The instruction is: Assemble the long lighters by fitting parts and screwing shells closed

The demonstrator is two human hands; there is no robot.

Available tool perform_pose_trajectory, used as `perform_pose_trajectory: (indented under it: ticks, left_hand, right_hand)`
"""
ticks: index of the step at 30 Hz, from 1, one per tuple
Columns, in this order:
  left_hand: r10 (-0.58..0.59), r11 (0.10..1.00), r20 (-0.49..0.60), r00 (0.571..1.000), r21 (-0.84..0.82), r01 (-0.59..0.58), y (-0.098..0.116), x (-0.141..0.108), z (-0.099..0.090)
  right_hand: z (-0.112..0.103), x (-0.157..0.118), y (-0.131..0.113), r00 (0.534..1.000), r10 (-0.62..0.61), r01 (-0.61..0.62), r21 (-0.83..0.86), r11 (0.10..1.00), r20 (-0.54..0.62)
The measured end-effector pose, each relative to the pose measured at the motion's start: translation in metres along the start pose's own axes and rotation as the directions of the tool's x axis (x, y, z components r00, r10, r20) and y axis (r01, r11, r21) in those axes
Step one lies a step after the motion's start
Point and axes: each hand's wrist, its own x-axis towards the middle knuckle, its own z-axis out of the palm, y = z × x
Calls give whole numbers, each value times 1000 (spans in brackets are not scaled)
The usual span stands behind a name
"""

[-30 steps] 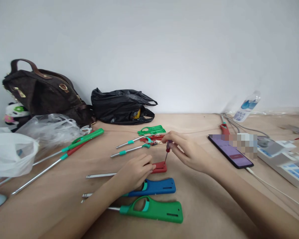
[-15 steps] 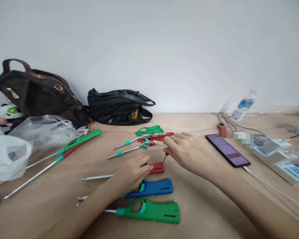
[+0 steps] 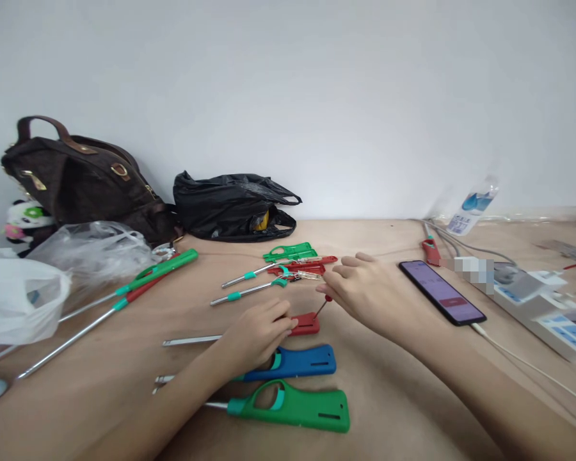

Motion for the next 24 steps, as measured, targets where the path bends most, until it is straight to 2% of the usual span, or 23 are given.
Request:
perform_pose_trajectory:
  ticks: [2,7,9,13,19,24]
  left_hand:
    - [1,1000,-1,1000,-4,-1,0,0,0]
    - [-7,999,11,1000,-40,8,-1,-1,0]
    - [-11,999,8,1000,-51,11,-1,-1,1]
    - [-15,999,5,1000,-51,15,-1,-2,1]
    - [10,1000,7,1000,-23,-10,1,0,-3]
    - [7,1000,13,1000,-11,-7,0,0,-3]
  right_hand:
    - [-3,0,0,1000,-9,9,41,999,6]
    - [-5,-3,1,981,95,-106,55,993,170]
    - [-2,-1,1,982,114,-119,20,993,151]
    - [-2,2,-2,998,30,-32,27,999,63]
    - [-7,-3,-1,987,75,-99,173,980,140]
    - [-2,0,0,999,28,-30,57,998,24]
